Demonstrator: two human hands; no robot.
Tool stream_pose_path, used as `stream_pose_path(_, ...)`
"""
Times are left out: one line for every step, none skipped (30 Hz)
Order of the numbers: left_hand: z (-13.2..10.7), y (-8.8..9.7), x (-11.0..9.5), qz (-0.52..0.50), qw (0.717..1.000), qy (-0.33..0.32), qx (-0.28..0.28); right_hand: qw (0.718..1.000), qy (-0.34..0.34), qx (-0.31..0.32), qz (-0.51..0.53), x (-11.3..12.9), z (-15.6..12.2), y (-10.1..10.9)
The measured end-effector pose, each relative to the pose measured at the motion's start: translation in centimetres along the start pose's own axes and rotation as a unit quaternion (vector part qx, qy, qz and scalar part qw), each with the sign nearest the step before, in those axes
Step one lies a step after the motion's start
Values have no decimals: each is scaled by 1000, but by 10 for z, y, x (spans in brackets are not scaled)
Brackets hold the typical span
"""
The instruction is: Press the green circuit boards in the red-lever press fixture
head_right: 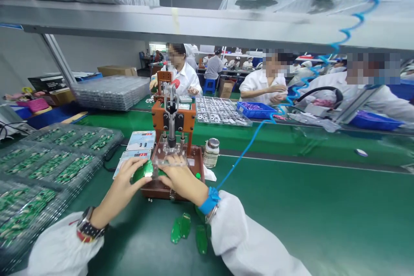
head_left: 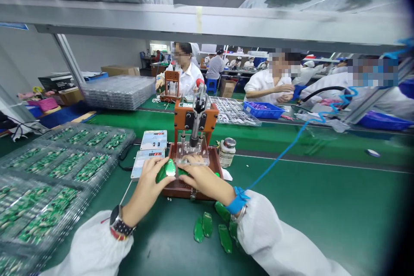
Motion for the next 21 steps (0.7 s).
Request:
stream_pose_path(5,-1,3,-3,1000,0,2,1000,1,-2,-6,0,0,0)
stream_pose_path(8,-3,5,-5,1000,-1,4,1000,2,-5,-13,0,1,0)
stream_pose_path(10,-6,8,-6,1000,-4,4,1000,1,-10,-20,1,1,-1)
stream_pose_path(12,-8,10,-7,1000,-6,2,999,0,-15,-29,2,2,-3)
stream_pose_path(13,-10,13,-6,1000,-7,0,999,-2,-22,-39,4,1,-4)
stream_pose_path(13,-11,15,-5,1000,-7,-2,998,-5,-28,-48,6,-1,-5)
stream_pose_path(12,-12,17,-3,1000,-6,-2,998,-7,-34,-56,10,-5,-6)
stream_pose_path(12,-13,18,-2,1000,-7,0,997,-9,-40,-62,14,-13,-6)
stream_pose_path(11,-14,19,-1,1000,-10,4,997,-10,-45,-65,18,-23,-5)
stream_pose_path(10,-15,19,1,1000,-17,15,997,-11,-51,-63,22,-36,-3)
stream_pose_path(9,-16,18,2,999,-27,30,997,-12,-57,-56,25,-51,0)
stream_pose_path(9,-18,17,3,998,-40,52,997,-14,-67,-46,24,-68,5)
stream_pose_path(9,-20,16,4,996,-51,77,996,-22,-79,-35,19,-84,11)
stream_pose_path(9,-22,14,4,993,-59,101,995,-40,-92,-26,9,-99,17)
stream_pose_path(11,-24,11,3,991,-65,121,992,-71,-105,-23,-7,-111,25)
stream_pose_path(13,-25,9,1,988,-67,137,986,-117,-114,-26,-29,-121,32)
stream_pose_path(16,-27,6,-2,987,-67,147,977,-176,-116,-33,-55,-127,39)
stream_pose_path(19,-28,2,-6,986,-68,155,962,-243,-121,-38,-84,-130,46)
stream_pose_path(23,-29,-2,-7,984,-71,160,950,-284,-127,-39,-113,-129,53)
stream_pose_path(27,-31,-6,-6,983,-77,166,940,-313,-133,-38,-141,-126,59)
stream_pose_path(31,-32,-10,-1,981,-85,172,928,-343,-140,-36,-168,-122,64)
Point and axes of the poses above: each hand's wrist, its own z-axis towards the middle knuckle, its own y-axis out of the back of the hand, x = y × z, the point moved 2 cm from there along z, towards the middle knuckle, and after that the axes turned 13 degrees about x, right-handed, at the moved point
